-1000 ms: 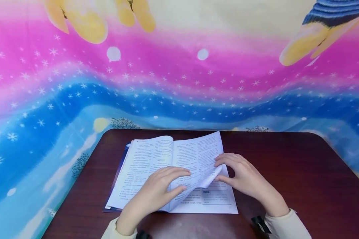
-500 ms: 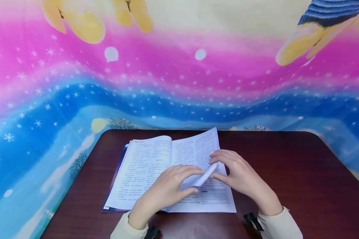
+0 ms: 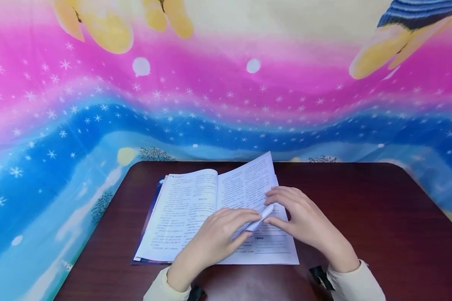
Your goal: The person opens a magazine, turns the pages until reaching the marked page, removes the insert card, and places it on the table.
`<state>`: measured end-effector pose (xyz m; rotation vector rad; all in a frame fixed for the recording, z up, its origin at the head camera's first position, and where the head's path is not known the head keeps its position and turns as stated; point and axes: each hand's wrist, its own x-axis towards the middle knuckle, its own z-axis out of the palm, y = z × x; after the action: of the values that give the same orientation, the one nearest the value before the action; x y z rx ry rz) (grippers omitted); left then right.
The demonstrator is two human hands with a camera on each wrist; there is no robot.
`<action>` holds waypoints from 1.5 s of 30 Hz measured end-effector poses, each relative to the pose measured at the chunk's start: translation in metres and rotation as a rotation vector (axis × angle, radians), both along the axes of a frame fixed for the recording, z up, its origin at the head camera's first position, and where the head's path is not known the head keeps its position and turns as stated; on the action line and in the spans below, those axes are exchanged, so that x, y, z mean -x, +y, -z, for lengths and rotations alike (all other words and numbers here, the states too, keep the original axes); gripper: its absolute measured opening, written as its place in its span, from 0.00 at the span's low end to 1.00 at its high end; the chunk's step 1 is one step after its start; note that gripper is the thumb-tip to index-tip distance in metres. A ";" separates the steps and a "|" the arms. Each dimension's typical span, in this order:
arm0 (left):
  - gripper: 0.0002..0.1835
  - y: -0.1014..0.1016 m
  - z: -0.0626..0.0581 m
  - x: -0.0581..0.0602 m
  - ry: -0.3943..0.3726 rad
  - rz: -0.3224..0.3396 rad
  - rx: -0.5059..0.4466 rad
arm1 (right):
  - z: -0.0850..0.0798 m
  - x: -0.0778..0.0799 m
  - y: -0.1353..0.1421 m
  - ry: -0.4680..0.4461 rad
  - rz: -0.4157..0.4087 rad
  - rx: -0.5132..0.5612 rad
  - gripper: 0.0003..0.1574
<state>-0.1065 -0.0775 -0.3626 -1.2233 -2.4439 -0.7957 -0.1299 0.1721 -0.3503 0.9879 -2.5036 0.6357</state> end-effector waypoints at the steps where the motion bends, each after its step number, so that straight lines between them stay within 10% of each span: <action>1: 0.21 0.000 0.000 -0.001 0.017 0.004 0.002 | 0.000 -0.001 0.000 -0.003 0.000 -0.004 0.24; 14: 0.22 -0.014 -0.005 0.002 0.047 -0.077 -0.022 | -0.012 -0.008 0.009 0.049 -0.018 0.076 0.39; 33: 0.35 -0.081 0.006 -0.010 0.169 -0.362 -0.116 | -0.003 -0.012 0.031 0.011 -0.071 0.107 0.23; 45: 0.40 -0.120 0.016 -0.026 0.022 -0.554 -0.057 | 0.021 -0.009 0.054 -0.030 -0.055 -0.058 0.24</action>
<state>-0.0805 -0.1978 -0.3789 -0.4805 -2.5296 -0.6713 -0.1208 0.2261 -0.3708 1.0788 -2.5415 0.6016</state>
